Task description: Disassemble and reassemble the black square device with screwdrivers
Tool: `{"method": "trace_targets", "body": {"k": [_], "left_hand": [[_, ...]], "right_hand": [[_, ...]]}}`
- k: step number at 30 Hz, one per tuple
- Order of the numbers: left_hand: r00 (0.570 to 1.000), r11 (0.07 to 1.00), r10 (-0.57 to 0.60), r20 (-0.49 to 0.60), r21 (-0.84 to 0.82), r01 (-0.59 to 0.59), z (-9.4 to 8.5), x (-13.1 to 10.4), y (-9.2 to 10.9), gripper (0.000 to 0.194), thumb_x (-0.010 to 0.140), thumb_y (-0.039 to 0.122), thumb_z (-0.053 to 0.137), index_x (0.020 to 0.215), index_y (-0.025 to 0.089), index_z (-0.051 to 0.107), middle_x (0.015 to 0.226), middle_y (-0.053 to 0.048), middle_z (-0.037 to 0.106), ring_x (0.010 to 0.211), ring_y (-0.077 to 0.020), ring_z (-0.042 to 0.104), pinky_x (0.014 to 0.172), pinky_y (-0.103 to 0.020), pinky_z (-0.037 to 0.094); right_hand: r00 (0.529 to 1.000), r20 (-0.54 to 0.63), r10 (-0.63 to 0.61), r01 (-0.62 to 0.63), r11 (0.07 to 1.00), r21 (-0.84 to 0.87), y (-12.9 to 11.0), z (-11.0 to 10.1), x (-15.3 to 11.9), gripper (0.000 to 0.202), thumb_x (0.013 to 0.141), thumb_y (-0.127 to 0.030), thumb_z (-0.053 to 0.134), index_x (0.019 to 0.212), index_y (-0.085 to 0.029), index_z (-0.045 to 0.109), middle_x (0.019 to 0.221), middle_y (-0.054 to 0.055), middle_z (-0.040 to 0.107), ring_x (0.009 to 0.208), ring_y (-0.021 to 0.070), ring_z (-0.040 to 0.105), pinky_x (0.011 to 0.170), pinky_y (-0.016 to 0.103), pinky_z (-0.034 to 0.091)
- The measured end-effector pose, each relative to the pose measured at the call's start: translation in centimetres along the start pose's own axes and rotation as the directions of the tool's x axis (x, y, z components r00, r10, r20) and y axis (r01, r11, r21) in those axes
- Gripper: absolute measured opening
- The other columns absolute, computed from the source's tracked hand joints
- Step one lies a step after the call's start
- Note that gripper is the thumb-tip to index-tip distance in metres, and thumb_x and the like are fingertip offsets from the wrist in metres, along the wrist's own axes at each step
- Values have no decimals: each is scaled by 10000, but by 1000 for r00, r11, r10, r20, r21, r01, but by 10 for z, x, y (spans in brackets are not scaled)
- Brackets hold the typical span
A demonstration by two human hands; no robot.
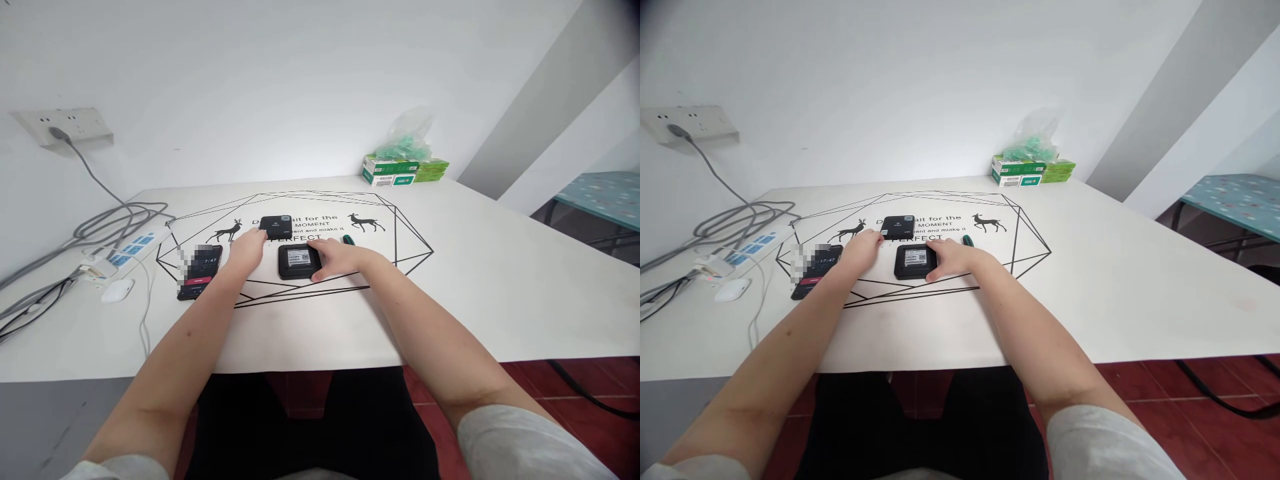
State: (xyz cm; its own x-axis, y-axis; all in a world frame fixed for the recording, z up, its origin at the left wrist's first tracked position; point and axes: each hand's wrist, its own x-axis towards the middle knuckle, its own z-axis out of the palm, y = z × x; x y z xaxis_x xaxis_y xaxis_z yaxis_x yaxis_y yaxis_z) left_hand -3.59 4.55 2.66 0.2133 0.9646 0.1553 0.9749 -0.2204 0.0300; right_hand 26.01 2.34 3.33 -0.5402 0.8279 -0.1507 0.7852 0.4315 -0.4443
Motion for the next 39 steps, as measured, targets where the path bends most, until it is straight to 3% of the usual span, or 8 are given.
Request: {"method": "trace_targets", "body": {"k": [7, 10, 17, 28, 34, 39], "left_hand": [[995, 999, -45, 85, 29, 43, 4, 3, -11, 272, 997, 139, 584, 1089, 195, 834, 1132, -166, 799, 1078, -337, 757, 929, -392, 569], [995, 999, -37, 89, 32, 34, 5, 4, -8, 273, 1011, 153, 582, 1097, 190, 839, 1158, -172, 797, 1114, -343, 752, 969, -406, 564], [995, 997, -78, 67, 17, 77, 9, 8, 3, 291, 1130, 290, 540, 1155, 177, 808, 1269, -198, 755, 1222, -374, 711, 1033, -478, 559], [995, 985, -85, 46, -147, 91, 10, 9, 3, 229, 1120, 181, 487, 1142, 160, 714, 1282, -222, 722, 1270, -388, 666, 1065, -501, 523], [996, 939, 80, 44, -338, -60, 1, -9, 20, 231, 1154, 224, 419, 1113, 230, 646, 1089, -72, 749, 1010, -256, 710, 910, -360, 550], [958, 836, 288, 4, -490, -249, -2, -19, 27, 196, 1086, 187, 459, 981, 237, 616, 1052, -60, 716, 1001, -268, 676, 893, -378, 541]], "right_hand": [[1000, 11, -7, 8, 1000, -11, 1, 1, 1, 1199, 748, -653, 885, 1746, -207, 392, 1791, 173, 457, 1628, 466, 432, 1346, 643, 393], [1000, 20, -1, 2, 1000, -16, 0, 0, 0, 1212, 757, -656, 873, 1754, -185, 371, 1798, 181, 446, 1632, 462, 425, 1351, 631, 390], [1000, -2, -6, 7, 1000, 8, 1, 0, 1, 1194, 726, -663, 910, 1735, -249, 424, 1786, 156, 470, 1638, 476, 430, 1345, 646, 394], [1000, -12, -16, 17, 999, 39, 2, 0, 0, 1185, 725, -640, 904, 1723, -198, 440, 1773, 202, 478, 1631, 500, 424, 1316, 685, 409], [999, -24, -30, 30, 999, 28, 5, 3, 3, 1194, 713, -660, 912, 1715, -200, 453, 1769, 206, 483, 1615, 503, 443, 1304, 681, 422], [999, -26, -32, 32, 999, 6, 4, 3, 4, 1174, 721, -675, 905, 1711, -223, 465, 1741, 177, 524, 1595, 486, 472, 1281, 640, 458]]}}
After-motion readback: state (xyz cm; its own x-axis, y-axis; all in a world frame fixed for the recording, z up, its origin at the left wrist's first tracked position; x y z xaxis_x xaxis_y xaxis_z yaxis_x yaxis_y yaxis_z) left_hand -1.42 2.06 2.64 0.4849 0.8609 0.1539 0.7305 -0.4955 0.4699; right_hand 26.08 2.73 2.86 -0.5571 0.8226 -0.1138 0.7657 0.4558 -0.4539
